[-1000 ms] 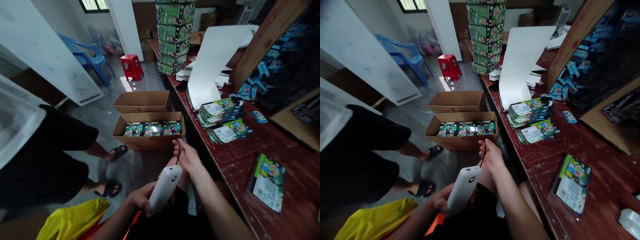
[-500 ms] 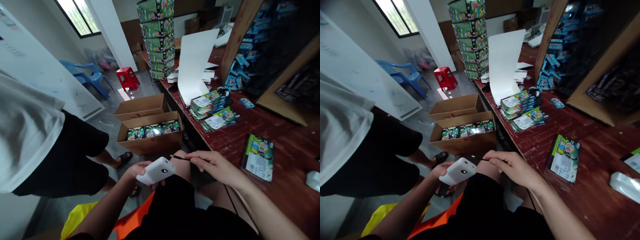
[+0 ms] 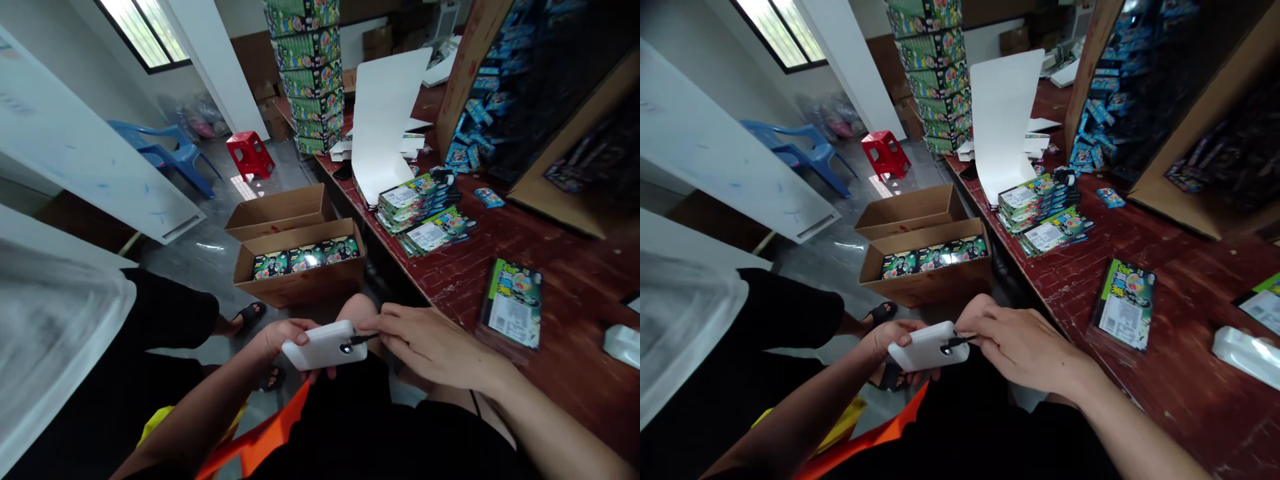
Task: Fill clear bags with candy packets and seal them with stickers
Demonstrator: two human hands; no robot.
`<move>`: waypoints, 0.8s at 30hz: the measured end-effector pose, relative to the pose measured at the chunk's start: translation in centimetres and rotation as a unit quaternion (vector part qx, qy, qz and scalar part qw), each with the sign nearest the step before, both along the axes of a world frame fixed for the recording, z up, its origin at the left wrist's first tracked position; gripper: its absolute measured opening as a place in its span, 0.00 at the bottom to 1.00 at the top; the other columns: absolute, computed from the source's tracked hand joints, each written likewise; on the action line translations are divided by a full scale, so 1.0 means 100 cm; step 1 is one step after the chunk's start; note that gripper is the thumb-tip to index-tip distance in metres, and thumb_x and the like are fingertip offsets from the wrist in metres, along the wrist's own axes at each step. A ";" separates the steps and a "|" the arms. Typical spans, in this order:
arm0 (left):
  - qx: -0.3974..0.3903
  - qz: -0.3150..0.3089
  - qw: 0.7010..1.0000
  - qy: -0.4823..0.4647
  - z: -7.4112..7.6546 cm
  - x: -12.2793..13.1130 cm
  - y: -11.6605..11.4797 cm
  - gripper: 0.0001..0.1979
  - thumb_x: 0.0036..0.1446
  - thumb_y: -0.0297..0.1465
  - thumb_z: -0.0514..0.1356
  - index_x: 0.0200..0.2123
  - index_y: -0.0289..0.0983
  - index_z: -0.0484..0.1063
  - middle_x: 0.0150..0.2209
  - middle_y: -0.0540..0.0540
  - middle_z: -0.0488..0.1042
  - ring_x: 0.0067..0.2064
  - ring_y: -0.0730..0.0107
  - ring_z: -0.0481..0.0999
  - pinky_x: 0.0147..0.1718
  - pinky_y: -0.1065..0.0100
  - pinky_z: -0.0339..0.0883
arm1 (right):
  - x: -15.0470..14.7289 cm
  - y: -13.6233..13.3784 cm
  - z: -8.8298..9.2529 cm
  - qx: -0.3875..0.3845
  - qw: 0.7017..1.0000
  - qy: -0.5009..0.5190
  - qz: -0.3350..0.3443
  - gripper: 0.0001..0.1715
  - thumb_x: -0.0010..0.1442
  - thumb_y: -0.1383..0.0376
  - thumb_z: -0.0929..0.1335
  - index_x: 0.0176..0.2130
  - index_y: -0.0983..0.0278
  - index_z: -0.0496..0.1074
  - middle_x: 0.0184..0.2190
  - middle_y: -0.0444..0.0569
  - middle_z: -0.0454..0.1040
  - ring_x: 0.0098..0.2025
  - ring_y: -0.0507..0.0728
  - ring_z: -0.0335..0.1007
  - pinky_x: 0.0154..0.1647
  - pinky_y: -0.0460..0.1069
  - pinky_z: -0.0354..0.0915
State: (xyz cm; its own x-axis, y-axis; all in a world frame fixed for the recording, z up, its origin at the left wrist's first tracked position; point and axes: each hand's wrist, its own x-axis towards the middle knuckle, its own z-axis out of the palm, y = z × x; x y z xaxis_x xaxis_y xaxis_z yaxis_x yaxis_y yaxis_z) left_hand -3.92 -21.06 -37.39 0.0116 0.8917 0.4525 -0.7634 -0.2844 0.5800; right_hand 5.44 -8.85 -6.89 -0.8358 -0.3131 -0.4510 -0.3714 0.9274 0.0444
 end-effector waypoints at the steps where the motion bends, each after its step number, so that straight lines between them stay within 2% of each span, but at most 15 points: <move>1: 0.000 -0.002 1.000 0.001 0.000 0.000 0.000 0.30 0.43 0.39 0.65 0.46 0.23 0.72 0.36 0.28 0.79 0.34 0.43 0.81 0.27 0.58 0.72 | -0.001 0.000 0.001 0.016 1.000 0.019 0.001 0.19 0.70 0.61 0.61 0.58 0.50 0.71 0.46 0.45 0.75 0.40 0.53 0.73 0.39 0.47 0.61; 4: 0.001 -0.010 1.000 0.007 -0.003 -0.001 0.000 0.31 0.44 0.41 0.65 0.46 0.22 0.72 0.35 0.28 0.79 0.34 0.43 0.80 0.28 0.56 0.72 | -0.003 0.005 0.003 0.042 0.998 0.047 -0.003 0.18 0.71 0.55 0.61 0.53 0.50 0.75 0.40 0.44 0.76 0.35 0.53 0.72 0.34 0.47 0.57; 10: 0.000 -0.025 1.000 0.016 -0.006 -0.003 0.005 0.32 0.43 0.42 0.67 0.46 0.23 0.74 0.37 0.26 0.79 0.31 0.49 0.81 0.26 0.59 0.73 | -0.009 0.013 0.002 0.003 0.999 -0.032 -0.006 0.19 0.71 0.57 0.61 0.40 0.59 0.78 0.36 0.45 0.77 0.36 0.53 0.71 0.36 0.47 0.59; 15: -0.028 -0.035 0.999 0.026 -0.006 -0.006 0.002 0.32 0.44 0.40 0.66 0.50 0.25 0.74 0.36 0.29 0.79 0.31 0.46 0.81 0.26 0.57 0.72 | -0.012 0.015 0.000 0.011 0.999 -0.046 -0.001 0.18 0.70 0.59 0.61 0.38 0.60 0.78 0.34 0.45 0.78 0.35 0.53 0.72 0.38 0.47 0.60; 19: -0.050 -0.033 0.998 0.028 -0.008 -0.007 0.000 0.34 0.45 0.43 0.66 0.52 0.26 0.73 0.34 0.29 0.80 0.29 0.44 0.80 0.25 0.53 0.72 | -0.011 0.012 0.000 0.016 0.998 -0.060 0.026 0.18 0.71 0.58 0.61 0.38 0.60 0.77 0.36 0.45 0.78 0.36 0.53 0.73 0.38 0.47 0.60; 24: -0.069 -0.029 0.997 0.034 -0.013 -0.005 0.000 0.35 0.42 0.44 0.68 0.49 0.25 0.75 0.34 0.26 0.80 0.28 0.45 0.80 0.23 0.56 0.71 | -0.013 0.013 -0.003 0.033 0.997 -0.060 0.018 0.16 0.70 0.59 0.62 0.37 0.61 0.76 0.37 0.45 0.79 0.38 0.53 0.74 0.40 0.47 0.61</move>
